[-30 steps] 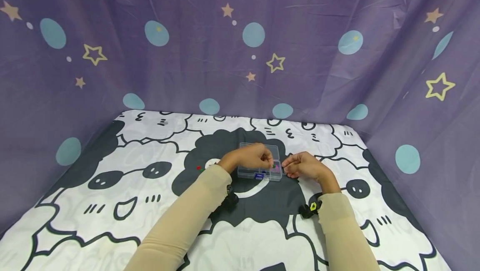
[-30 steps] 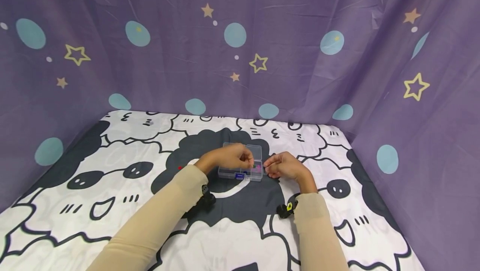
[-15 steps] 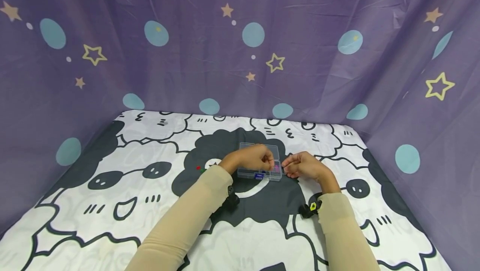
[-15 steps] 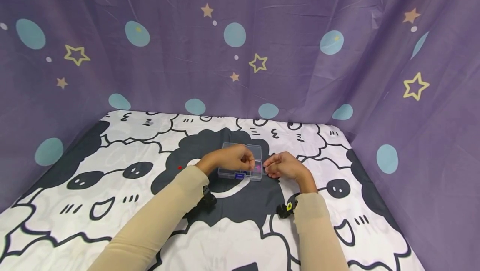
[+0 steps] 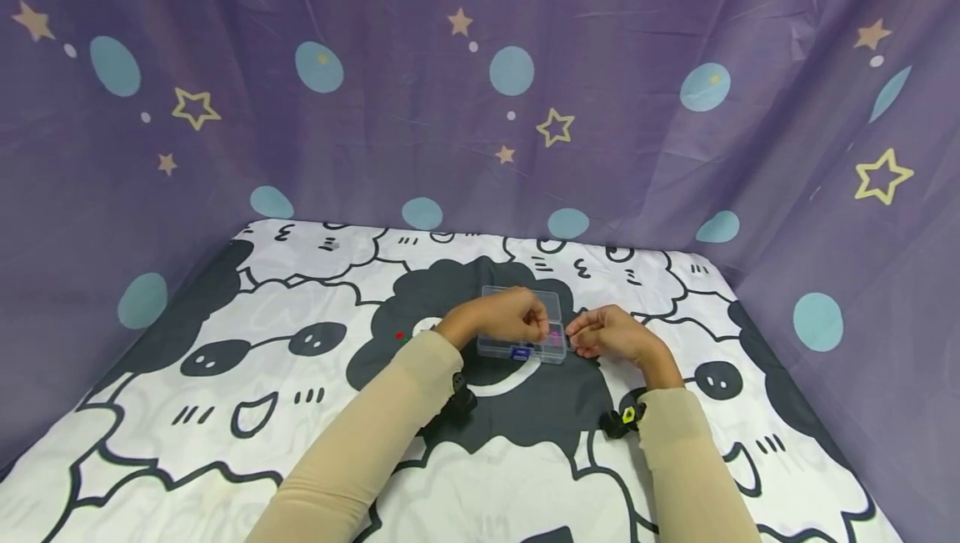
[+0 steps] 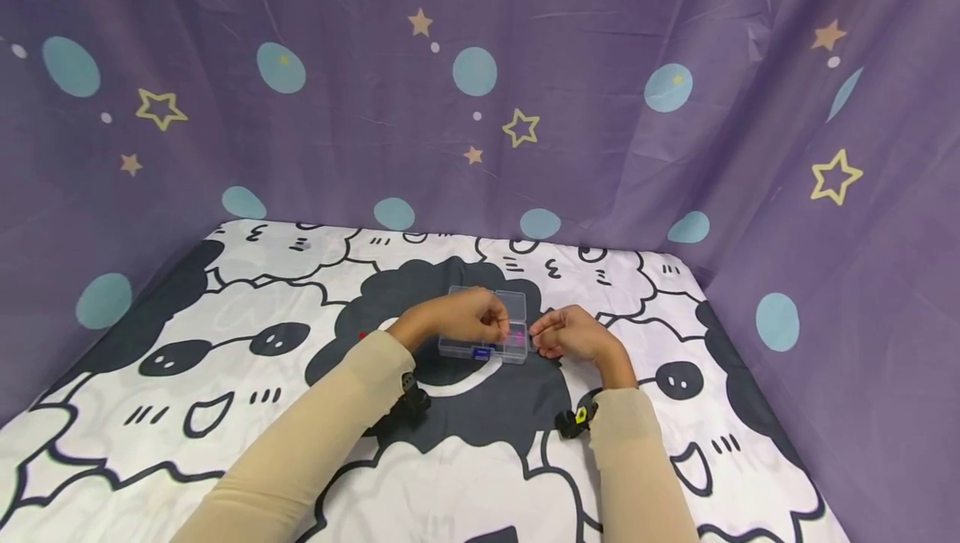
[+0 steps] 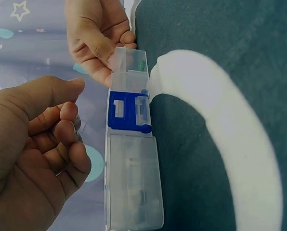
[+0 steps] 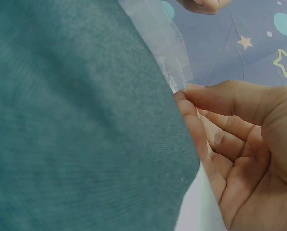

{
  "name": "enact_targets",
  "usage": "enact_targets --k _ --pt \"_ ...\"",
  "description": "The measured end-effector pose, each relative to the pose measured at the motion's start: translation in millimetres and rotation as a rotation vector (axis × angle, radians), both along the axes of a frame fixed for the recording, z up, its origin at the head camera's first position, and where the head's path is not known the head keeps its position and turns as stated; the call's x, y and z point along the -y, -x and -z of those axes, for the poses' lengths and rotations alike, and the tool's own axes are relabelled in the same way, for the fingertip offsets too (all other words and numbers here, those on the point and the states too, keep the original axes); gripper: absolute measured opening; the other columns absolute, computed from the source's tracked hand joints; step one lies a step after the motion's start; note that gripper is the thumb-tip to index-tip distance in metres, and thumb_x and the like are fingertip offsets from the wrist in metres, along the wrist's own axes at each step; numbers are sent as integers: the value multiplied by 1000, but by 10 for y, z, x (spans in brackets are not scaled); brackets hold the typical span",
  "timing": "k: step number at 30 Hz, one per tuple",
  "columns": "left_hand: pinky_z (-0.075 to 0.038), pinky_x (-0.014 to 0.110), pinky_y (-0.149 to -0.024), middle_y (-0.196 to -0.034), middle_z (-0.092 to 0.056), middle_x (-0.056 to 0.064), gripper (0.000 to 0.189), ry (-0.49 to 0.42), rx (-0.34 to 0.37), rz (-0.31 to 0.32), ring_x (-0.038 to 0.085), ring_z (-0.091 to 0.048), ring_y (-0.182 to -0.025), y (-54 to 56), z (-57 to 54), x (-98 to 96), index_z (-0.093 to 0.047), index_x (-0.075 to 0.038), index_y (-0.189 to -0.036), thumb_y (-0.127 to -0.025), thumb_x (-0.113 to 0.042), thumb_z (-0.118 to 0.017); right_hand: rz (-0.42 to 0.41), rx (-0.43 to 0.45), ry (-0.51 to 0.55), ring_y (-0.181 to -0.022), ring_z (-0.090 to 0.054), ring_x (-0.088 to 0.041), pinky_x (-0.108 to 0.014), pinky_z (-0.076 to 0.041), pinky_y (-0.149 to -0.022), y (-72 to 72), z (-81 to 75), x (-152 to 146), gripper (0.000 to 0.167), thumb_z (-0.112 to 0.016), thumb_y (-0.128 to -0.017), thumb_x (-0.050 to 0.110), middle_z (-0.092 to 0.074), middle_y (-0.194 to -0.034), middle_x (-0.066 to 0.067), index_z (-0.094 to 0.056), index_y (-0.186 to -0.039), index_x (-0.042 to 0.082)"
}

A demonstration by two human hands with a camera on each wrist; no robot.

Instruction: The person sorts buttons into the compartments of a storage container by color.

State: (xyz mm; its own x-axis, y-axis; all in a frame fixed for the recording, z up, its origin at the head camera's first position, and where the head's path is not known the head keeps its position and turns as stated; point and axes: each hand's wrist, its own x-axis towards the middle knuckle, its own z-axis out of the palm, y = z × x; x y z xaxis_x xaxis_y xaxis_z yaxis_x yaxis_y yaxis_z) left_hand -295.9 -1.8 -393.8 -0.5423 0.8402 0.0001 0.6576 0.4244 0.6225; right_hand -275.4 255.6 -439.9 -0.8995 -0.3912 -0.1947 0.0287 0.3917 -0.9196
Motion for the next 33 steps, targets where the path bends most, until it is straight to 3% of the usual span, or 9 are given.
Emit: enact_targets --k 11,28,33 --pt "-44 21 -60 -74 -65 -7 9 -25 -19 -13 4 -51 -61 -2 3 147 -75 -7 -91 -94 -5 -66 -3 -2 2 -76 -68 -16 -30 -58 -71 3 16 4 21 -65 -94 -3 -73 -90 -8 -68 -112 -13" --pt "-41 25 -60 -77 -64 -1 13 -32 21 -104 8 -47 -61 -27 -24 630 -75 -1 -98 -97 -6 -63 -21 -6 -1 -77 -68 -16 -31 -58 -72 9 8 -1 23 -65 -95 -1 -73 -92 -11 -67 -114 -14" --pt "-42 26 -60 -78 -64 -2 12 -22 -3 -130 8 -46 -60 -23 -12 798 -75 -4 -98 -99 -8 -63 -14 -7 -3 -76 -68 -16 -31 -59 -72 11 15 -3 21 -65 -94 -2 -73 -90 -10 -68 -112 -13"
